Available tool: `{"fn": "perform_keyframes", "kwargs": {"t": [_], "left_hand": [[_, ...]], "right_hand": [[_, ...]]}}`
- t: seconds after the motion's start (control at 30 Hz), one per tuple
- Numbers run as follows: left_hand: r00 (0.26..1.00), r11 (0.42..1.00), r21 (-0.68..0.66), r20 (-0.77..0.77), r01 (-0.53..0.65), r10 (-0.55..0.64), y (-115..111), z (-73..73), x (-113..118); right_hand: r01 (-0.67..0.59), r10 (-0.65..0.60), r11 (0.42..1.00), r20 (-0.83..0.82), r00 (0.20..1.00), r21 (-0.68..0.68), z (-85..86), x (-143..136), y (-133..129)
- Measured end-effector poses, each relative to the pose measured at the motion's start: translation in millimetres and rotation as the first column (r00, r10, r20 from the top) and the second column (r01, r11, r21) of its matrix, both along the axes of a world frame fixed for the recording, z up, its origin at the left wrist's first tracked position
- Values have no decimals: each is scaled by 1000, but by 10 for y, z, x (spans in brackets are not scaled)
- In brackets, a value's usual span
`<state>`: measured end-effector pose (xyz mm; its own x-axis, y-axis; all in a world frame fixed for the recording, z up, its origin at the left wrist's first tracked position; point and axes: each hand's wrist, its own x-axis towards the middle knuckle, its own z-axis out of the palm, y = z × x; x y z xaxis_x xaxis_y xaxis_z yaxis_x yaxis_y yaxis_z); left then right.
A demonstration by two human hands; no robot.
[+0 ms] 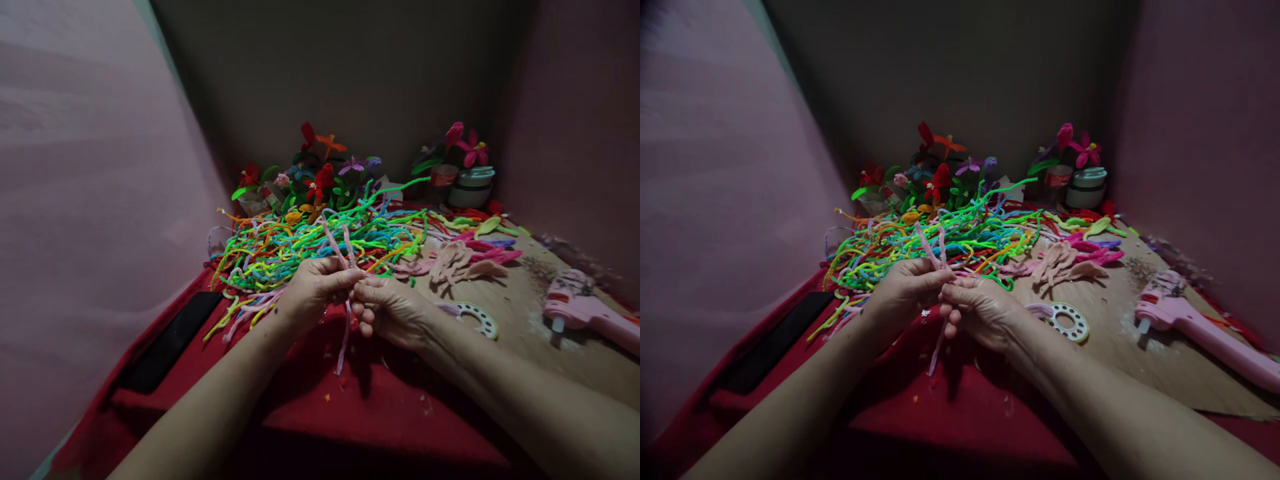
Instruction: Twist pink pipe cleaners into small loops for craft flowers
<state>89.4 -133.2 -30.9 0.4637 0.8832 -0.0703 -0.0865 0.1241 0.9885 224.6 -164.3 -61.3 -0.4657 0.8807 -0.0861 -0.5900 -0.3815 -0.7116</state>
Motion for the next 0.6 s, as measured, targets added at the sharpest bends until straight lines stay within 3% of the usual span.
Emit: {"fn": "perform_keyframes", "kwargs": {"t": [0.1,0.23,0.33,0.6], "left_hand": [[1000,997,73,-27,-12,14,-25,30,6],[988,979,166,-82,-119,134,-47,92,19],[978,974,123,-61,-190,198,-15,83,9],[991,990,-45,12,-132,132,50,-8,-24]], "right_hand": [[27,-30,999,61,998,39,-2,3,5],[139,-178,977,259,949,161,-16,10,-2],[155,-239,959,382,893,236,-24,12,-13],[159,-187,977,212,959,145,2,26,3]]}}
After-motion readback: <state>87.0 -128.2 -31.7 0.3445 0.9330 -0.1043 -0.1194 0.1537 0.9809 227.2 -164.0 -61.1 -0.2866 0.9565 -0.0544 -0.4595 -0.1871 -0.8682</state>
